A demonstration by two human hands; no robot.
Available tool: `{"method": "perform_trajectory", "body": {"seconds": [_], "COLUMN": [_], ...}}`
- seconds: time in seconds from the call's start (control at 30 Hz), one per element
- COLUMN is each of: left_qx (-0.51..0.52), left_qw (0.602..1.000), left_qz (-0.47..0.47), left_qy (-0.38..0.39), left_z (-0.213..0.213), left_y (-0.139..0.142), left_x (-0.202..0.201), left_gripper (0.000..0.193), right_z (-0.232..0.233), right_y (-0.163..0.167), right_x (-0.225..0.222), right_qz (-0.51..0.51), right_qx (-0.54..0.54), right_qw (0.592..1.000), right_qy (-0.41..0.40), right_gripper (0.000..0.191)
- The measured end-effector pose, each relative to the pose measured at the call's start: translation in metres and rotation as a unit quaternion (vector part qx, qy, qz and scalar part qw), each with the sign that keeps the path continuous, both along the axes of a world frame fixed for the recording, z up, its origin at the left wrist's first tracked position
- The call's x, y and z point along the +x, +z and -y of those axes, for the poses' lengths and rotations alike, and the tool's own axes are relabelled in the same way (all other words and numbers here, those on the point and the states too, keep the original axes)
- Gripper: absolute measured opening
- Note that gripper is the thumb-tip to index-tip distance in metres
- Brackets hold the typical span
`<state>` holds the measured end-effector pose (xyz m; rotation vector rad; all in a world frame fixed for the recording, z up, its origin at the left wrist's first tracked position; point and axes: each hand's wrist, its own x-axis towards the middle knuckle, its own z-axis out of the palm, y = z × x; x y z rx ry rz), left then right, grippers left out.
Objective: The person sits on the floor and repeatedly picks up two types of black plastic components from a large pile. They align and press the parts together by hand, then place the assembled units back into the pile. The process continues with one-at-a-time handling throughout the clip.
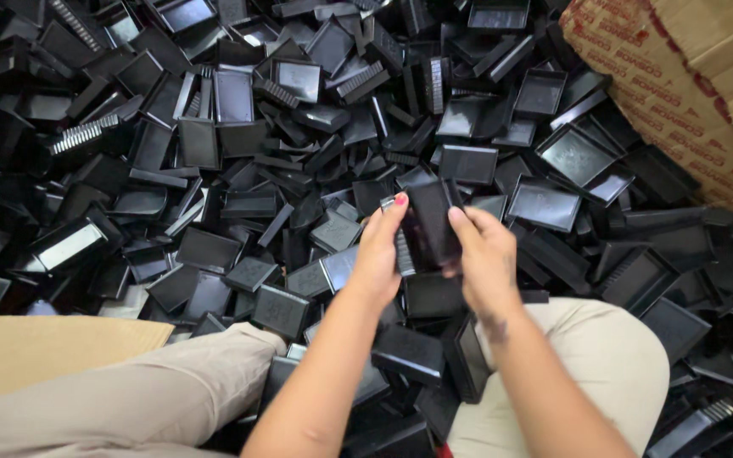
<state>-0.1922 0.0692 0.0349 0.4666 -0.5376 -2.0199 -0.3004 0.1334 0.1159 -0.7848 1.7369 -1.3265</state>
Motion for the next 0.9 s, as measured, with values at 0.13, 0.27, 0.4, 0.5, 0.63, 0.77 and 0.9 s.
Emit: {"method": "perform_trajectory", "body": {"seconds": [0.13,0.27,0.4,0.5,0.63,0.77,0.9], "left_qx": [0.035,0.12,0.177,0.152,0.197,0.239,0.223], "left_qw": [0.999,0.991,0.975,0.97,0.96,0.955,0.963], "left_qz": [0.031,-0.007,-0.088,0.19,0.196,0.171,0.141], "left_qy": [-0.027,-0.05,-0.103,-0.016,0.018,0.038,0.047], "left_z": [-0.005,-0.01,-0.008,-0.004,0.003,0.013,0.009], "left_y": [0.019,0.031,0.015,-0.01,-0.033,-0.029,-0.01], "left_x": [0.006,0.01,0.011,-0.001,0.003,0.012,0.002], "left_gripper": [0.054,0.049,0.053,0.051,0.061,0.069,0.07], "right_z": [0.003,0.005,0.009,0.012,0.019,0.017,-0.002], "right_y": [-0.012,-0.025,-0.043,-0.055,-0.052,-0.028,-0.008], "right_x": [-0.024,-0.05,-0.061,-0.056,-0.056,-0.07,-0.058], "right_qz": [-0.314,-0.499,-0.564,-0.641,-0.636,-0.547,-0.52], "right_qx": [-0.02,-0.115,0.016,0.038,0.164,0.197,-0.108], "right_qw": [0.943,0.852,0.796,0.745,0.735,0.788,0.848], "right_qy": [0.109,0.11,0.219,0.183,0.169,0.201,-0.011], "right_gripper": [0.031,0.04,0.035,0.048,0.047,0.038,0.025]}}
